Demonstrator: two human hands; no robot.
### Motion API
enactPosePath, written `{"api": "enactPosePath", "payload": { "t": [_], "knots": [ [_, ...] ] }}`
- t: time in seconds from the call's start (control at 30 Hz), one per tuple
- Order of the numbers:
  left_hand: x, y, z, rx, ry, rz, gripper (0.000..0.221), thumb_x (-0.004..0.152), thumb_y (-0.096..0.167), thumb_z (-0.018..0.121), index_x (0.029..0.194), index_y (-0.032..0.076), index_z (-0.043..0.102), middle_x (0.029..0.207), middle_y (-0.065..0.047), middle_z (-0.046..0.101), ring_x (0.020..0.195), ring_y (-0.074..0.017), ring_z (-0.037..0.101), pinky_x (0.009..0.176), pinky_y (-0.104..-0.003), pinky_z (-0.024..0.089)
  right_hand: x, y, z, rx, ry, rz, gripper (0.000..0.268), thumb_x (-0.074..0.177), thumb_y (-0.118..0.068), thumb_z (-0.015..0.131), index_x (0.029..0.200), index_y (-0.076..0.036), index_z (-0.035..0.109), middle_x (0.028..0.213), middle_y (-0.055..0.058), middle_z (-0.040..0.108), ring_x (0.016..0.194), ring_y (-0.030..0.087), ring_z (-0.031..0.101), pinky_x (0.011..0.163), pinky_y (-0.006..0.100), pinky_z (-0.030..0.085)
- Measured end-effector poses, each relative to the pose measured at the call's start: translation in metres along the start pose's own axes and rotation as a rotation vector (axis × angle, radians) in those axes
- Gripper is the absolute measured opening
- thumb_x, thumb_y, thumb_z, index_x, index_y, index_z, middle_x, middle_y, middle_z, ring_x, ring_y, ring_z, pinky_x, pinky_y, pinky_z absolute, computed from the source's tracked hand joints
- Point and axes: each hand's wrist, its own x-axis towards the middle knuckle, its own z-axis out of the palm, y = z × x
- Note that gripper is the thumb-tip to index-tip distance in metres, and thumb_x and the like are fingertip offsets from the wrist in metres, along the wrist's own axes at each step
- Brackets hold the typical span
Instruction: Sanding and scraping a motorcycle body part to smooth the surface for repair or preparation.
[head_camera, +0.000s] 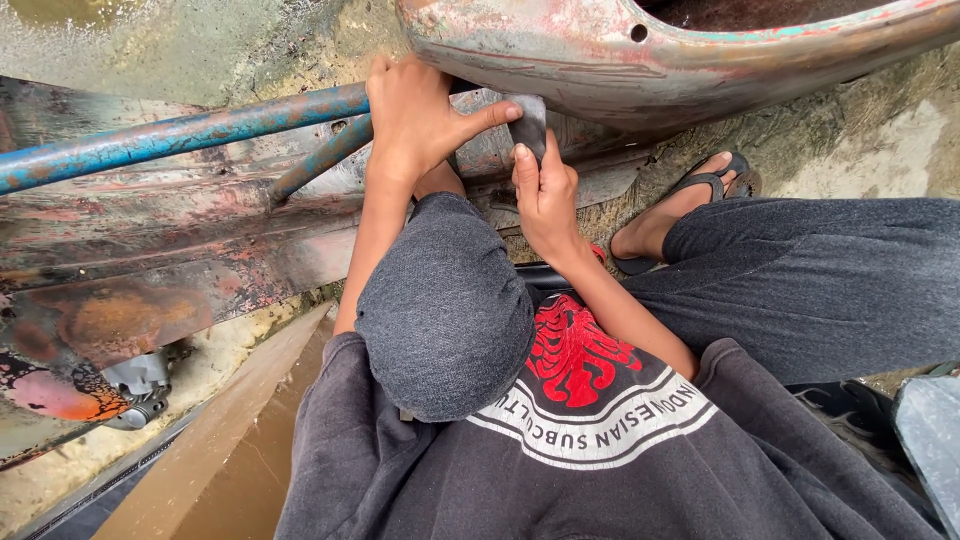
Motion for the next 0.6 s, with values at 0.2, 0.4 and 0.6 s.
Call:
{"api": "enactPosePath", "payload": {
  "t": [0.2, 0.4, 0.6],
  "knots": [
    [-0.001, 0.000, 0.003, 0.057, 0.034, 0.012, 0.081, 0.081, 0.093, 0.063, 0.082, 0.014, 0.081, 0.069, -0.006, 0.071, 0.056, -0.0279, 0.051, 0.076, -0.046, 0.030, 0.003, 0.004, -0.001, 0.021, -0.026, 0.000, 0.021, 0.111, -0.016, 0.042, 0.118, 0.000, 0.053, 0.066, 0.000, 0.052, 0.054, 0.010, 0.043, 0.051, 0.027, 0.036],
    [-0.002, 0.001, 0.002, -0.005, 0.065, 0.005, 0.073, 0.082, 0.084, 0.067, 0.087, 0.013, 0.082, 0.078, -0.006, 0.076, 0.067, -0.0309, 0.059, 0.083, -0.050, 0.028, 0.007, -0.008, -0.007, -0.059, -0.057, 0.009, 0.022, 0.110, -0.015, 0.045, 0.122, 0.000, 0.054, 0.070, 0.003, 0.057, 0.057, 0.013, 0.049, 0.054, 0.029, 0.040],
    [-0.001, 0.001, -0.002, -0.016, 0.034, 0.020, 0.083, 0.085, 0.088, 0.061, 0.081, 0.008, 0.081, 0.071, -0.008, 0.073, 0.061, -0.0303, 0.052, 0.086, -0.051, 0.027, 0.003, 0.000, 0.001, -0.016, -0.015, -0.003, 0.022, 0.110, -0.015, 0.044, 0.121, 0.001, 0.054, 0.068, 0.002, 0.056, 0.055, 0.011, 0.047, 0.051, 0.028, 0.038]
  ]
}}
